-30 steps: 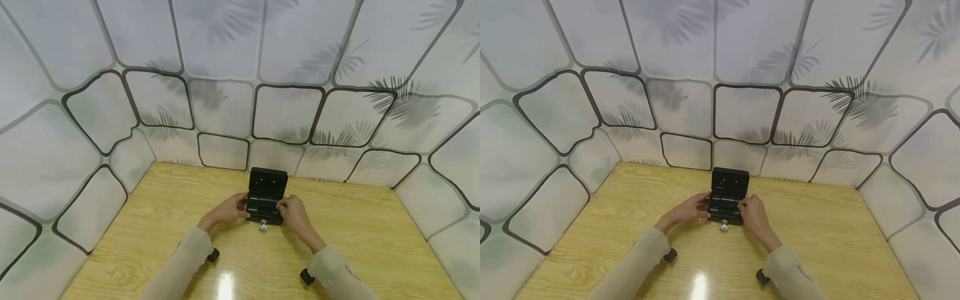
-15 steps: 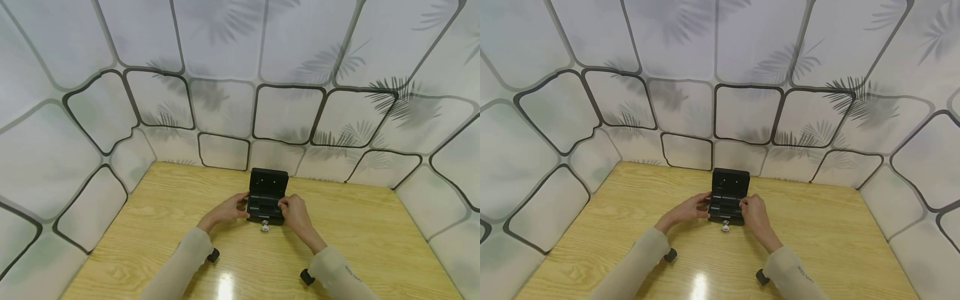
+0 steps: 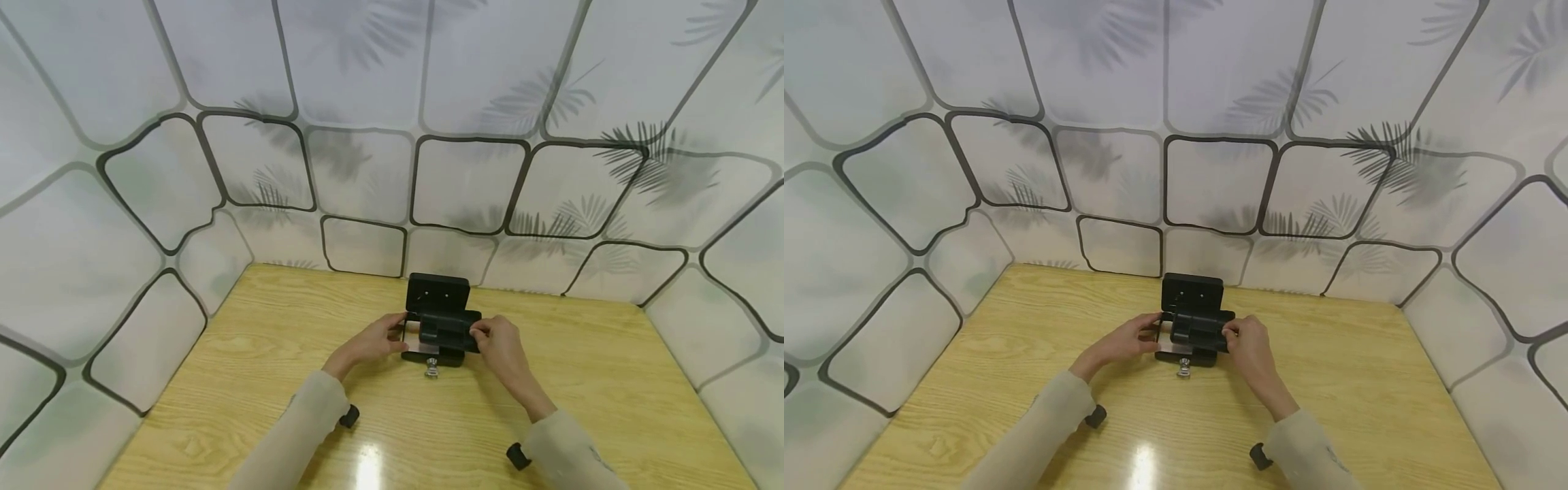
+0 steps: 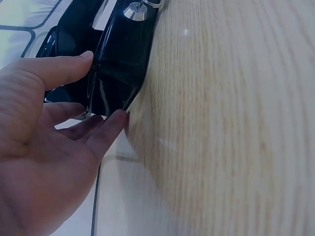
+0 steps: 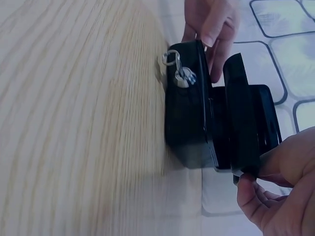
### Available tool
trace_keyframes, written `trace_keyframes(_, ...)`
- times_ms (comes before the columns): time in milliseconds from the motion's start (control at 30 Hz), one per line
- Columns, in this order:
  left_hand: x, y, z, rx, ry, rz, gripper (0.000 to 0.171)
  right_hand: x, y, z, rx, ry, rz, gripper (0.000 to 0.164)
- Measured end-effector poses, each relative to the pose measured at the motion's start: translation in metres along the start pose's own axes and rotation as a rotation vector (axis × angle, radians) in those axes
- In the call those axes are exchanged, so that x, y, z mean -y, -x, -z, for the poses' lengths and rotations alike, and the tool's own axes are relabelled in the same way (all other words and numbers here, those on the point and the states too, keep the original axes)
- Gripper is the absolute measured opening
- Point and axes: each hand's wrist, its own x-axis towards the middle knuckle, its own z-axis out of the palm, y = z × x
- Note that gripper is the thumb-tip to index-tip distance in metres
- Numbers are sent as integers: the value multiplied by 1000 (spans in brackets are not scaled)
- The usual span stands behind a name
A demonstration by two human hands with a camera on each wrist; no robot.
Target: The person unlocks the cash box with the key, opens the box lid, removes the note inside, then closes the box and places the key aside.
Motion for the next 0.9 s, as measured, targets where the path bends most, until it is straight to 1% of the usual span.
trace_keyframes(233, -1, 0, 0, 4, -29, -10, 76, -9, 10, 19, 3, 13, 0, 9)
trace_keyframes(467, -4, 1, 2, 36, -87, -30, 75, -19, 14, 38, 4, 36, -18, 10)
trace_keyframes(600, -4, 1, 3, 50, -86, -38, 75, -26, 16, 46, -2, 57, -22, 12)
trace_keyframes(733, -3, 1, 3, 57, -97, -35, 75, -34, 18, 54, -9, 82, -4, 13)
trace_keyframes(900, -2, 0, 3, 64, -100, -26, 75, -45, 17, 63, -20, 119, -2, 13)
